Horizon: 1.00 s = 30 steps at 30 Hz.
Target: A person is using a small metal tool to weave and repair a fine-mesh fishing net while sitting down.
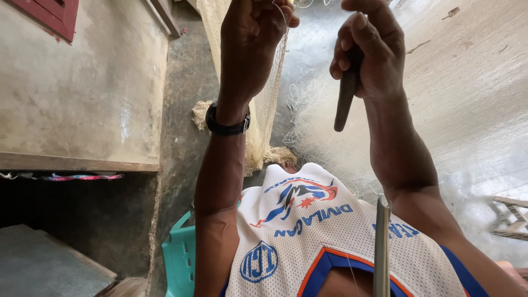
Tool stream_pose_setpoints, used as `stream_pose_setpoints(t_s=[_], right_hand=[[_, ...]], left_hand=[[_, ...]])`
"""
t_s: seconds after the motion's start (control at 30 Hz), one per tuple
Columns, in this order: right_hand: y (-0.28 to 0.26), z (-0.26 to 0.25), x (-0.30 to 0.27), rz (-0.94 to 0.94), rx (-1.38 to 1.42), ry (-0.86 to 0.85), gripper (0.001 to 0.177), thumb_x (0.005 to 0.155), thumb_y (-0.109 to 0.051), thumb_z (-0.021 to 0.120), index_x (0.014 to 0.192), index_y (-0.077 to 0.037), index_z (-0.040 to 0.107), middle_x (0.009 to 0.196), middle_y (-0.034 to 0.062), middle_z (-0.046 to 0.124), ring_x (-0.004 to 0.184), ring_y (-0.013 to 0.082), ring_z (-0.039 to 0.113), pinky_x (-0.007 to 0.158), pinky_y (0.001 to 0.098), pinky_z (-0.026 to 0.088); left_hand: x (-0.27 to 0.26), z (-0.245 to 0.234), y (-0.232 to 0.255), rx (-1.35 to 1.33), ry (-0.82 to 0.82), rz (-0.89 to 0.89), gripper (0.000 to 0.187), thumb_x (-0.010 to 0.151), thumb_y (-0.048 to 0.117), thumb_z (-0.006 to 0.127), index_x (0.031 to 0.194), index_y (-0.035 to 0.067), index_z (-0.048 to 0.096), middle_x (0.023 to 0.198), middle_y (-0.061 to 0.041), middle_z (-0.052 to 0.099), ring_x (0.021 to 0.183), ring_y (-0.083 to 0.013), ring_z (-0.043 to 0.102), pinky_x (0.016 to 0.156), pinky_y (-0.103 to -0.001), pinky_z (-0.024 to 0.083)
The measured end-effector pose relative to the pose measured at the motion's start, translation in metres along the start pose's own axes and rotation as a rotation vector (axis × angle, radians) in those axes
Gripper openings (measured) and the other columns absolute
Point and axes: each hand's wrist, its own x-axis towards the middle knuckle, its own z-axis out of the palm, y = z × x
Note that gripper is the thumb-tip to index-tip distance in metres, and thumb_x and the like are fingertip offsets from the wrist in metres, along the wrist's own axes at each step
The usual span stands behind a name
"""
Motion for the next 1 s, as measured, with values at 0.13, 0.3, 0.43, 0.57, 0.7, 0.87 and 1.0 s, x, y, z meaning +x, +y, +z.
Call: stream_pose_setpoints(t_s=[0.13, 0.3, 0.43, 0.57, 0.7, 0.87, 1.0], right_hand=[[0.031, -0.005, -0.006, 0.023, 0.072, -0.004, 0.016, 0.113, -0.017, 0.053, 0.124, -0.008, 0.059, 0.081, 0.0036, 0.056, 0.058, 0.0123, 0.056, 0.047, 0.0279, 0.053], [0.110, -0.031, -0.031, -0.021, -0.191, 0.000, 0.016, 0.096, 0.012, 0.065, 0.102, -0.003, 0.063, 0.079, 0.0086, 0.067, 0.067, 0.0158, 0.066, 0.069, 0.0269, 0.057], [0.152, -0.039, -0.057, 0.153, -0.318, -0.101, 0.007, 0.102, -0.002, 0.067, 0.109, -0.004, 0.067, 0.091, 0.0076, 0.073, 0.084, 0.0160, 0.071, 0.079, 0.0313, 0.062], [0.164, -0.033, -0.064, 0.163, -0.087, -0.060, 0.009, 0.104, -0.007, 0.065, 0.111, -0.003, 0.067, 0.080, 0.0088, 0.067, 0.070, 0.0169, 0.068, 0.068, 0.0289, 0.059], [0.193, -0.015, -0.074, 0.133, -0.048, -0.199, 0.012, 0.105, -0.006, 0.062, 0.115, 0.000, 0.065, 0.090, 0.0061, 0.069, 0.079, 0.0125, 0.069, 0.080, 0.0263, 0.061], [0.220, 0.021, -0.094, 0.245, -0.401, -0.287, 0.016, 0.097, -0.012, 0.073, 0.112, -0.007, 0.074, 0.103, 0.0063, 0.076, 0.090, 0.0150, 0.073, 0.076, 0.0256, 0.060], [0.228, 0.058, -0.100, -0.042, -0.580, -0.334, 0.013, 0.096, -0.017, 0.077, 0.108, -0.012, 0.078, 0.105, 0.0057, 0.067, 0.088, 0.0160, 0.067, 0.075, 0.0278, 0.053]], left_hand=[[-0.002, -0.009, -0.003, 0.054, -0.009, -0.006, 0.008, 0.103, 0.007, 0.052, 0.109, 0.011, 0.056, 0.106, -0.005, 0.068, 0.094, -0.0193, 0.069, 0.085, -0.034, 0.057], [-0.001, -0.018, -0.009, 0.232, 0.010, -0.024, 0.022, 0.104, 0.001, 0.040, 0.113, 0.011, 0.057, 0.108, -0.006, 0.071, 0.101, -0.0179, 0.071, 0.089, -0.031, 0.057], [-0.002, -0.029, -0.017, 0.245, 0.036, -0.068, 0.019, 0.105, 0.003, 0.044, 0.113, 0.014, 0.058, 0.106, -0.003, 0.069, 0.102, -0.0161, 0.070, 0.090, -0.034, 0.060], [-0.004, -0.039, -0.032, 0.120, 0.051, -0.019, 0.018, 0.104, 0.000, 0.051, 0.117, 0.010, 0.056, 0.107, -0.008, 0.069, 0.105, -0.0239, 0.073, 0.095, -0.039, 0.061], [-0.013, -0.054, -0.040, 0.059, 0.131, -0.043, 0.020, 0.109, 0.007, 0.054, 0.127, 0.015, 0.058, 0.122, -0.005, 0.072, 0.115, -0.0246, 0.075, 0.097, -0.041, 0.061], [-0.041, -0.082, -0.029, 0.260, 0.226, 0.023, 0.022, 0.110, 0.004, 0.053, 0.130, 0.012, 0.059, 0.130, -0.010, 0.070, 0.126, -0.0246, 0.069, 0.111, -0.040, 0.059], [-0.096, -0.104, -0.016, 0.646, 0.396, 0.057, 0.023, 0.112, 0.009, 0.053, 0.135, 0.007, 0.058, 0.134, -0.015, 0.066, 0.128, -0.0280, 0.068, 0.111, -0.037, 0.061]])
